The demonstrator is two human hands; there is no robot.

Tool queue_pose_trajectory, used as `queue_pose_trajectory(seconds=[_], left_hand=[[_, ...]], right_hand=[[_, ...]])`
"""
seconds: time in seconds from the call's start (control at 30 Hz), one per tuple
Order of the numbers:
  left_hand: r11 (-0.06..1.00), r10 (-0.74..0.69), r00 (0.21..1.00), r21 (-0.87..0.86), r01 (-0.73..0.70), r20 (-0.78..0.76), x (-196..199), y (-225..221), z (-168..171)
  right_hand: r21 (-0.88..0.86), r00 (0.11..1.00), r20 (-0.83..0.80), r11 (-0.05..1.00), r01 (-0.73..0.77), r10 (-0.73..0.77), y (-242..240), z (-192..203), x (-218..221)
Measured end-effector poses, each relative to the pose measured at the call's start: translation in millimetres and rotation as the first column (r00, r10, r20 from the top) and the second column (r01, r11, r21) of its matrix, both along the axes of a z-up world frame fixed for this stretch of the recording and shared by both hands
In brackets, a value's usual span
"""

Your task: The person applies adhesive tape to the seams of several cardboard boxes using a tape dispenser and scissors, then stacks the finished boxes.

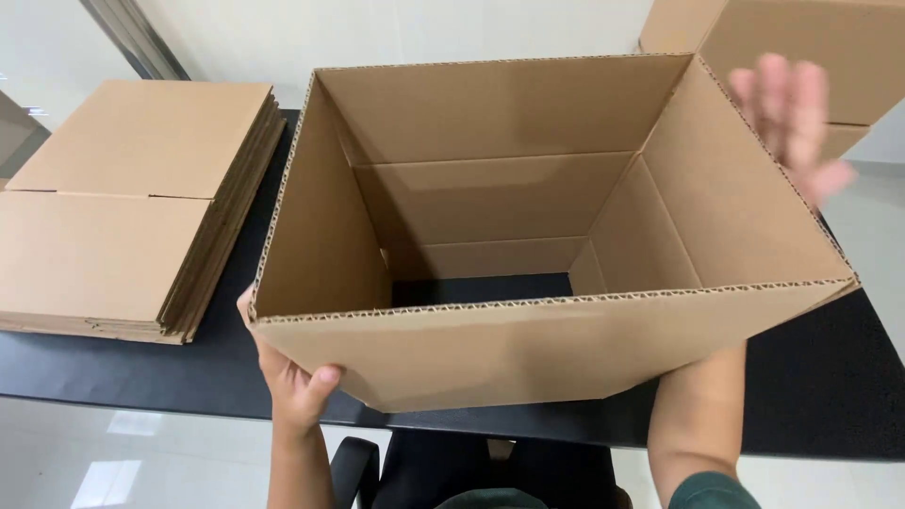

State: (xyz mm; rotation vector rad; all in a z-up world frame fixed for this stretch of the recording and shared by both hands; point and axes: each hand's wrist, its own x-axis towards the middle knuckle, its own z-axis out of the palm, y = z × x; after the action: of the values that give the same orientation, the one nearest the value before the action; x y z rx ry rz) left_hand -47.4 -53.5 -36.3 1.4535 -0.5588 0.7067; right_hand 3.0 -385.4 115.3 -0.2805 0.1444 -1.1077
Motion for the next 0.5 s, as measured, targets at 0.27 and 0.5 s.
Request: queue_pose_trajectory(seconds=[0.27, 0.5], left_hand=[[0.962, -0.217, 0.974, 0.154, 0.223, -0.058, 19.3, 6.3, -1.2], [0.883, -0.313, 0.95, 0.371, 0.288, 0.007, 29.2, -4.8, 46.4]], right_hand=[[-0.666, 0.864, 0.16, 0.698, -0.263, 0.478, -27.3, -32.4, -53.8], [-0.949, 0.922, -0.308, -0.15, -0.278, 0.236, -45.4, -47.6, -57.7]])
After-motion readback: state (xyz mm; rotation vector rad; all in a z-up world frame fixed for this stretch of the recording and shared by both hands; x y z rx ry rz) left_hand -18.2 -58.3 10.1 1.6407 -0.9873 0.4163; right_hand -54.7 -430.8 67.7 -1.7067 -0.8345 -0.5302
